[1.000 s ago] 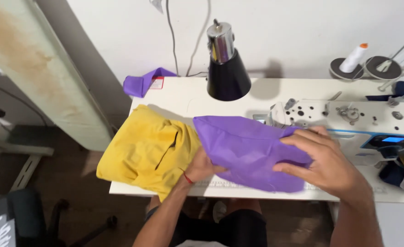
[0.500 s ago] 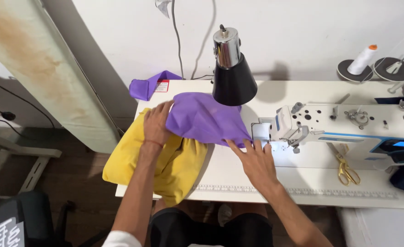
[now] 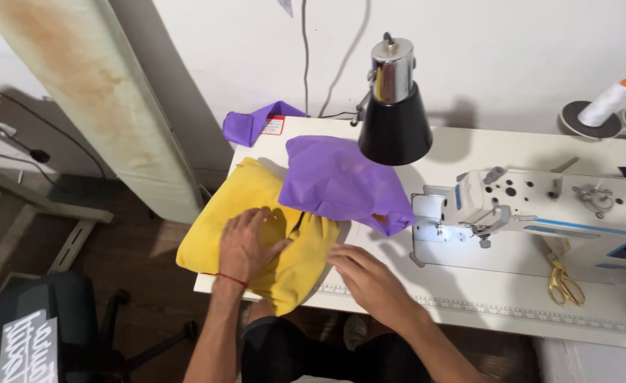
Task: Stuffing fabric scraps into yellow and purple fabric bags on a workbench
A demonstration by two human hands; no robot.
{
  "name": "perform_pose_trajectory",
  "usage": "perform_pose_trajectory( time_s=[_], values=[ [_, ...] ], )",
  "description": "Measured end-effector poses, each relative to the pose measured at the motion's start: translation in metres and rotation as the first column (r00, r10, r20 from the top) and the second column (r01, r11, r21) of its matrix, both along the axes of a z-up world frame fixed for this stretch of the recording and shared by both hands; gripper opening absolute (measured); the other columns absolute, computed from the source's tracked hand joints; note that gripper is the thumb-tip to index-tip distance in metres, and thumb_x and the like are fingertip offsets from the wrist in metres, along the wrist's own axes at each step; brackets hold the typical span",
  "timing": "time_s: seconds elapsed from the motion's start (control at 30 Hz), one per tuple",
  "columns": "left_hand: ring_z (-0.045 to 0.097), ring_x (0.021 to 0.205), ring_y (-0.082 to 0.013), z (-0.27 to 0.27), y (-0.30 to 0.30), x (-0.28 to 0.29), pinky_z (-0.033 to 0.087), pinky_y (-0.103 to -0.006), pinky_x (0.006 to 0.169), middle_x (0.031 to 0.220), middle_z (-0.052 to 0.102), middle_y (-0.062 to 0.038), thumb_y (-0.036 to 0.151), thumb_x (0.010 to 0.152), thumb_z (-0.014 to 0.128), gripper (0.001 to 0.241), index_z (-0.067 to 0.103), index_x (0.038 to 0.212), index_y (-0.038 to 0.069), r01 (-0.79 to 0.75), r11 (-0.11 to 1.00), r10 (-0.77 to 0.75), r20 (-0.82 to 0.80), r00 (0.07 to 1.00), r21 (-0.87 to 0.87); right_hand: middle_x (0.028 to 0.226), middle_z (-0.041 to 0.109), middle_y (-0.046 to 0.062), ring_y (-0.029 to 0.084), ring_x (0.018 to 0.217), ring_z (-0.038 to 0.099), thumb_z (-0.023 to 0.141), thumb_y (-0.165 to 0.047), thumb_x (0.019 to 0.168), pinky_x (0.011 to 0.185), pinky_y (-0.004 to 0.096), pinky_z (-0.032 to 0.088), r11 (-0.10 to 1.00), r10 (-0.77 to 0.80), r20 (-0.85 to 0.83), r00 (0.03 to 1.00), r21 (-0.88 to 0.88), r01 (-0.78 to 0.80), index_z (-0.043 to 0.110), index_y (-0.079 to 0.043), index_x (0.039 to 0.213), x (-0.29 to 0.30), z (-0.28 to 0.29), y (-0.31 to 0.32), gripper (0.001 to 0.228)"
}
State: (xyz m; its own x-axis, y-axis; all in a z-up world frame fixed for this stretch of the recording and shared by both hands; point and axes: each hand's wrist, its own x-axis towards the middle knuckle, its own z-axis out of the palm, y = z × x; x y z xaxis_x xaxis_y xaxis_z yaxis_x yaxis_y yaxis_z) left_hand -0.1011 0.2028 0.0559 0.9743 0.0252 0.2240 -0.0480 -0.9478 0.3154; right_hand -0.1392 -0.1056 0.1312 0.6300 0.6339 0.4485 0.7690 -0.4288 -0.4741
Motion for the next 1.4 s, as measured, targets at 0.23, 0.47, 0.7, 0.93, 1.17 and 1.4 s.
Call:
perform_pose_trajectory(
  time_s=[0.23,0.47,0.7,0.93,1.17,1.4],
  values=[
    [0.077,0.109,-0.0294,-0.015,0.011,-0.02,0.064,-0.0513,0.091,0.109,0.074,-0.001,0.059,0.094,0.074,0.04,0.071,0.121,0.029,-0.073,0.996,0.068,-0.076,0.995,-0.057,0.121,0.074,0.017,0.033,0.133,0.067,0.059,-0.035,0.111,0.13,0.054,0.03,0.983,0.14,0.271,0.952,-0.155,-0.1,0.069,-0.005,0.12,0.057,-0.063,0.086,0.033],
    [0.075,0.116,-0.0322,0.011,0.003,-0.033,0.064,-0.0504,0.09,0.117,0.077,-0.005,0.065,0.086,0.076,0.05,0.076,0.118,0.026,0.016,1.0,-0.015,-0.046,0.999,0.014,0.094,0.06,0.012,0.036,0.107,0.067,0.071,-0.033,0.102,0.109,0.052,0.05,0.953,0.276,0.23,0.933,-0.194,-0.234,0.069,-0.004,0.104,0.043,-0.077,0.074,0.029],
    [0.075,0.076,-0.0252,0.043,0.019,-0.029,0.059,-0.0463,0.06,0.094,0.082,-0.002,0.045,0.101,0.072,0.03,0.078,0.1,0.016,-0.154,0.98,0.155,-0.008,0.988,-0.126,0.107,0.075,0.009,0.025,0.11,0.068,0.071,-0.035,0.106,0.121,0.051,0.046,0.893,0.355,0.342,0.87,-0.399,-0.207,0.075,-0.009,0.101,0.01,-0.052,0.055,0.027],
    [0.077,0.096,-0.0264,0.005,0.011,-0.036,0.064,-0.0461,0.087,0.1,0.079,-0.004,0.051,0.092,0.081,0.035,0.079,0.104,0.019,0.115,0.977,-0.14,0.136,0.981,0.18,0.116,0.078,0.013,0.033,0.125,0.067,0.073,-0.017,0.102,0.124,0.052,0.042,0.915,0.357,0.378,0.854,-0.327,-0.238,0.078,-0.005,0.106,0.019,-0.044,0.058,0.014],
    [0.077,0.09,-0.0246,0.028,0.023,-0.043,0.062,-0.0378,0.077,0.096,0.083,-0.002,0.028,0.098,0.08,0.012,0.082,0.099,0.016,-0.02,0.876,0.164,0.258,0.952,-0.482,0.121,0.072,0.014,0.033,0.126,0.066,0.074,-0.009,0.097,0.107,0.044,0.056,0.935,0.286,0.354,0.891,-0.306,-0.179,0.074,0.004,0.112,0.041,-0.093,0.07,0.02],
    [0.079,0.106,-0.0377,0.049,0.014,-0.046,0.064,-0.05,0.094,0.101,0.079,-0.016,0.018,0.102,0.076,0.015,0.081,0.104,0.004,-0.046,0.613,0.244,0.134,0.961,-0.789,0.131,0.062,0.019,0.037,0.133,0.058,0.093,-0.022,0.079,0.103,0.044,0.057,0.821,0.207,0.197,0.958,-0.567,-0.061,0.065,0.002,0.134,0.043,-0.022,0.116,0.066]
  ],
)
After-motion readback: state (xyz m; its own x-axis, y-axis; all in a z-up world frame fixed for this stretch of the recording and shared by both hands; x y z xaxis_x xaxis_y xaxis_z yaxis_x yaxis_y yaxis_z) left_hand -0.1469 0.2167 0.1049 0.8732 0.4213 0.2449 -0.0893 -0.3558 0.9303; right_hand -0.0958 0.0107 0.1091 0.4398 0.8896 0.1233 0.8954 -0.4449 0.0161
